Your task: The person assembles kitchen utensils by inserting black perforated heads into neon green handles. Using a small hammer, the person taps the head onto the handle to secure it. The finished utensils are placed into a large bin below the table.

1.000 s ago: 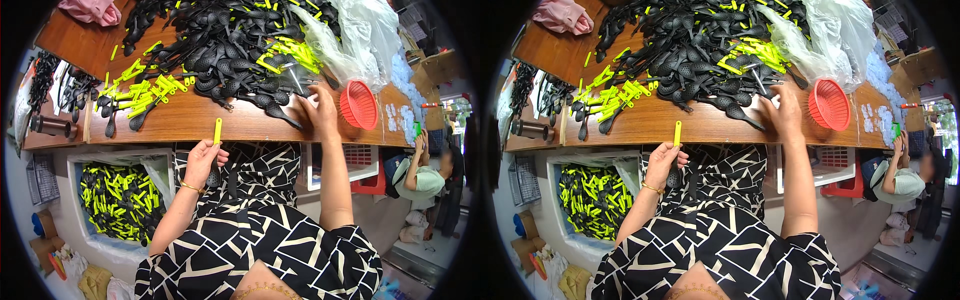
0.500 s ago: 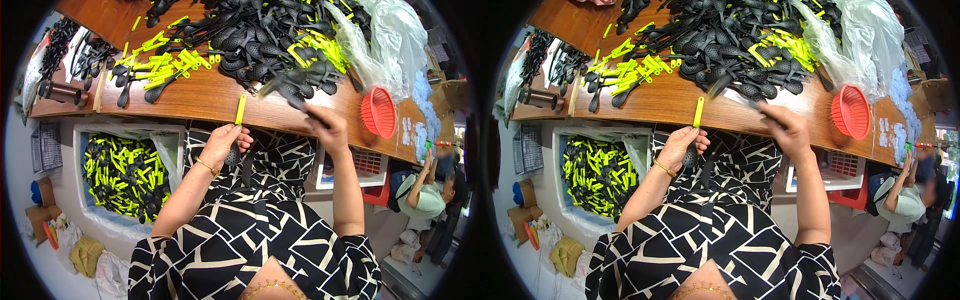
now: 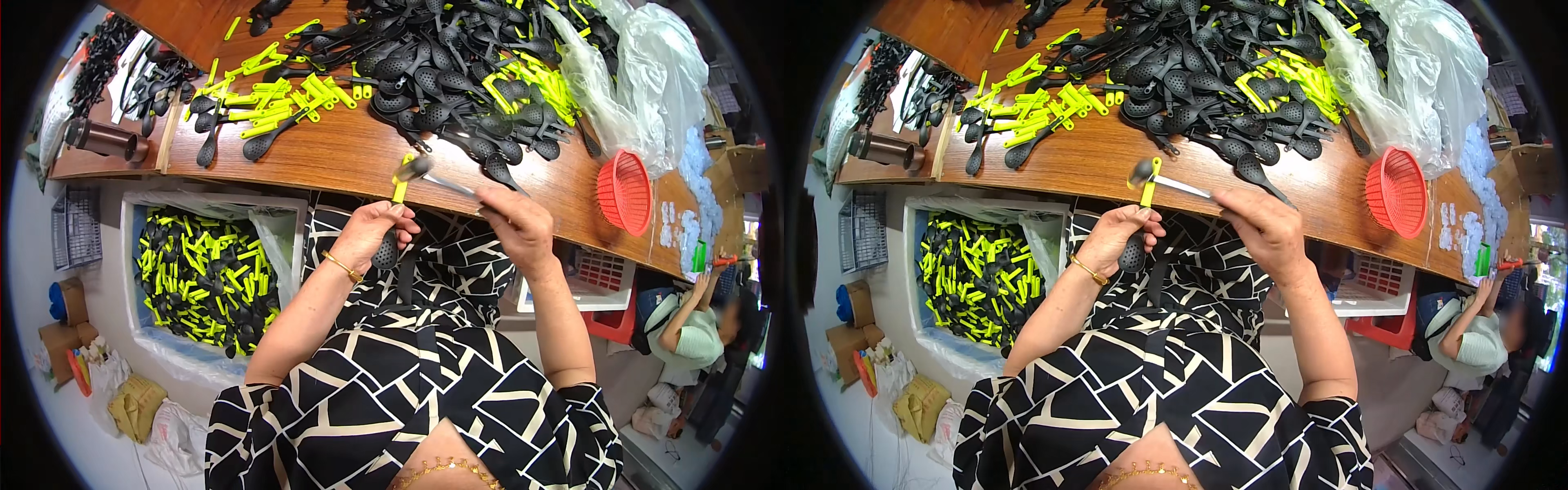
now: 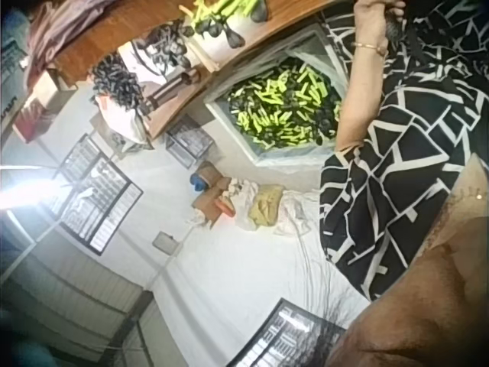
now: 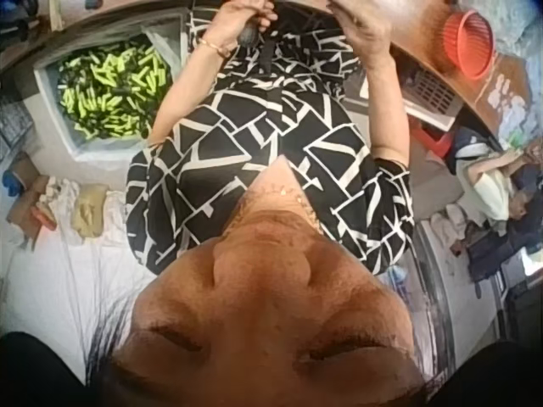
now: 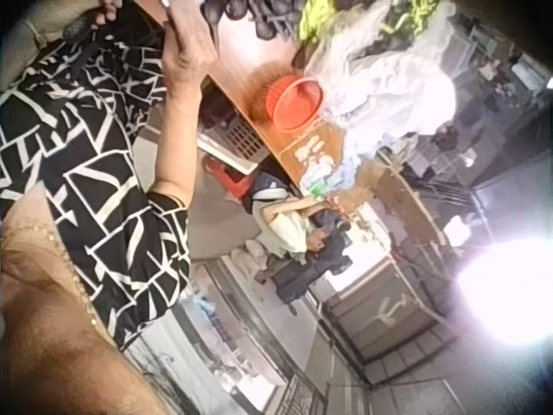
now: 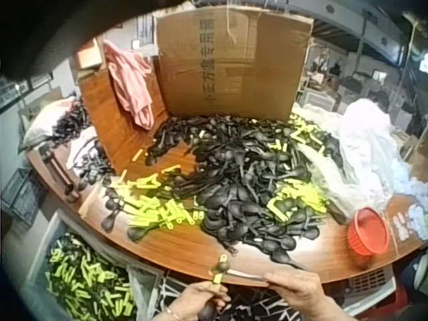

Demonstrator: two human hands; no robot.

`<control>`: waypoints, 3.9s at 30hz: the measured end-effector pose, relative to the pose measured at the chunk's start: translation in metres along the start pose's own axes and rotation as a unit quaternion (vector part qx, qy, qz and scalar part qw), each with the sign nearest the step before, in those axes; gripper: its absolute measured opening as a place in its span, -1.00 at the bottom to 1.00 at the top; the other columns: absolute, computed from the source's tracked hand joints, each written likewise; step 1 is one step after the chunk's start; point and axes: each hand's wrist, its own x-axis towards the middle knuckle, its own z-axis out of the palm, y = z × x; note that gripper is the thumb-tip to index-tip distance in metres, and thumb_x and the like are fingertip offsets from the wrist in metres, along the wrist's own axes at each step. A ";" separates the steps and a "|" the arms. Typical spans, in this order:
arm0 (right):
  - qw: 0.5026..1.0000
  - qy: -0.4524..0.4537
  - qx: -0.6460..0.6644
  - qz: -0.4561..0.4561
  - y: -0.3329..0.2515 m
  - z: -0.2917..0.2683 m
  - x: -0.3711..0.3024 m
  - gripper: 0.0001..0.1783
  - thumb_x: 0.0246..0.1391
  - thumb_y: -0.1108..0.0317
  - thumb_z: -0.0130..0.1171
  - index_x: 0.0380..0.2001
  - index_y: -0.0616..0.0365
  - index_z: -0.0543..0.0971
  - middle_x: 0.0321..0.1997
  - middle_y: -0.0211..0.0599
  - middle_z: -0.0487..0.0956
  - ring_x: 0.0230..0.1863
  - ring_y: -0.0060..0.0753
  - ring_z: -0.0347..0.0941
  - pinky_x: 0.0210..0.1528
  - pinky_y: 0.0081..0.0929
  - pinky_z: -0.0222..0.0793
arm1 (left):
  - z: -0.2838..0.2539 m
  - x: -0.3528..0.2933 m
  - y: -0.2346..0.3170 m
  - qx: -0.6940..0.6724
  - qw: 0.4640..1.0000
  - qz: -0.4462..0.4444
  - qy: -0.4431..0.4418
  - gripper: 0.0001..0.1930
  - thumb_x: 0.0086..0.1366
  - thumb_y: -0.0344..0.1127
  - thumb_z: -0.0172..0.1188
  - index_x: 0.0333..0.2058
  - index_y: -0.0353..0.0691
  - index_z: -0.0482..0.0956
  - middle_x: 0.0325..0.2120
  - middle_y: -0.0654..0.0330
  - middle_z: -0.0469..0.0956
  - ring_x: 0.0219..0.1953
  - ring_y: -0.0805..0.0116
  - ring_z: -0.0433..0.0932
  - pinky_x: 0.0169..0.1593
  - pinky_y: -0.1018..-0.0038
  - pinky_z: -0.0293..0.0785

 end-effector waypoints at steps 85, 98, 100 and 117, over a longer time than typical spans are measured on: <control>0.999 -0.001 0.044 0.001 -0.021 0.020 0.013 -0.52 0.14 0.70 0.23 0.14 0.21 0.61 -0.13 -0.09 0.68 -0.14 -0.26 0.65 -0.04 -0.44 0.53 | -0.038 -0.002 0.020 0.169 0.978 0.065 0.100 -0.70 0.46 -0.16 0.24 -0.32 -0.31 0.69 -0.63 0.33 0.55 -0.60 0.62 0.47 -0.50 0.65 0.40; 0.991 -0.117 -0.035 0.048 -0.015 0.016 0.015 -0.53 0.13 0.63 0.28 0.12 0.08 0.64 -0.15 -0.14 0.68 -0.18 -0.18 0.63 -0.11 -0.40 0.54 | -0.038 0.001 0.021 0.182 0.975 0.079 0.096 -0.70 0.47 -0.18 0.23 -0.33 -0.33 0.69 -0.64 0.33 0.54 -0.63 0.62 0.45 -0.52 0.66 0.38; 0.999 -0.029 0.038 0.018 -0.023 0.011 0.023 -0.53 0.12 0.69 0.28 0.12 0.21 0.62 -0.14 -0.12 0.68 -0.18 -0.26 0.61 -0.07 -0.46 0.50 | -0.039 -0.002 0.019 0.181 0.975 0.075 0.101 -0.70 0.47 -0.18 0.24 -0.32 -0.33 0.68 -0.64 0.33 0.54 -0.62 0.62 0.45 -0.52 0.65 0.38; 0.989 -0.125 -0.041 0.067 -0.015 0.027 0.001 -0.49 0.15 0.58 0.25 0.17 -0.07 0.62 -0.18 -0.13 0.64 -0.19 -0.09 0.63 -0.17 -0.26 0.56 | -0.038 0.000 0.019 0.196 0.975 0.069 0.075 -0.69 0.47 -0.16 0.24 -0.32 -0.33 0.69 -0.64 0.34 0.54 -0.61 0.62 0.46 -0.52 0.66 0.37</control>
